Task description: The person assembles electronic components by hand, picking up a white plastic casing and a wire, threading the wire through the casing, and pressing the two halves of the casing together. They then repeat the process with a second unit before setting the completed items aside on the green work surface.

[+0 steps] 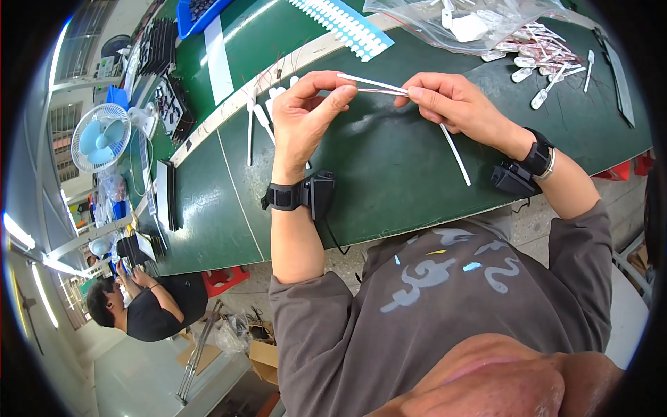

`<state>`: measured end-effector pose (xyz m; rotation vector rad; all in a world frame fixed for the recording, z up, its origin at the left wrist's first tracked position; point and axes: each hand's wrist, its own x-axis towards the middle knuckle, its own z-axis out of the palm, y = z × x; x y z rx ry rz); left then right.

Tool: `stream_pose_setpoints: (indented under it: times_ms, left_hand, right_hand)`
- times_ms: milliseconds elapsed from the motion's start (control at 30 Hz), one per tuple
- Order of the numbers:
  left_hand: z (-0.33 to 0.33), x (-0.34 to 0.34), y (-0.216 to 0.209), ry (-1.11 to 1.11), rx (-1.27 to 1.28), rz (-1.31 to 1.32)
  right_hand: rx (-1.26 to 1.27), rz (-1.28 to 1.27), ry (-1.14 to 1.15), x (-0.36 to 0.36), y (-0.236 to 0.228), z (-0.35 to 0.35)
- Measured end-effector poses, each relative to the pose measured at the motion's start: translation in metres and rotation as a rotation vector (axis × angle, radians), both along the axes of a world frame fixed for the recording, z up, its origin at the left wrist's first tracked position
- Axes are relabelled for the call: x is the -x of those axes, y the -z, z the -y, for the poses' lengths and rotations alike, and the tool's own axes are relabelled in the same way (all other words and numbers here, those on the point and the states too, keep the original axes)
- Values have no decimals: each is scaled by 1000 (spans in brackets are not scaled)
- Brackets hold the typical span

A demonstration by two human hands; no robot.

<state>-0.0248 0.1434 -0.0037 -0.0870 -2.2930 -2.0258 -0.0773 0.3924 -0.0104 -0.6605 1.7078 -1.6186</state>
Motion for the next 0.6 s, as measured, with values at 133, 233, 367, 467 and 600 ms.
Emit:
stream_pose_setpoints:
  times_ms: [133, 233, 367, 467, 600]
  left_hand:
    - [-9, 0, -4, -61, -79, 41]
    - [-16, -1, -4, -88, -172, 80]
    - [-20, -3, -5, -107, -282, 108]
    - [-23, -5, -7, -121, -302, 125]
    - [-28, -8, -13, -209, -6, 26]
  right_hand:
    - [2, -45, 0, 0, -4, 0]
    - [28, -128, 24, 1, 6, 1]
    - [-2, -207, 29, 0, 1, 0]
    - [-22, -277, 47, 0, 2, -1]
    - [-39, -367, 76, 0, 0, -2]
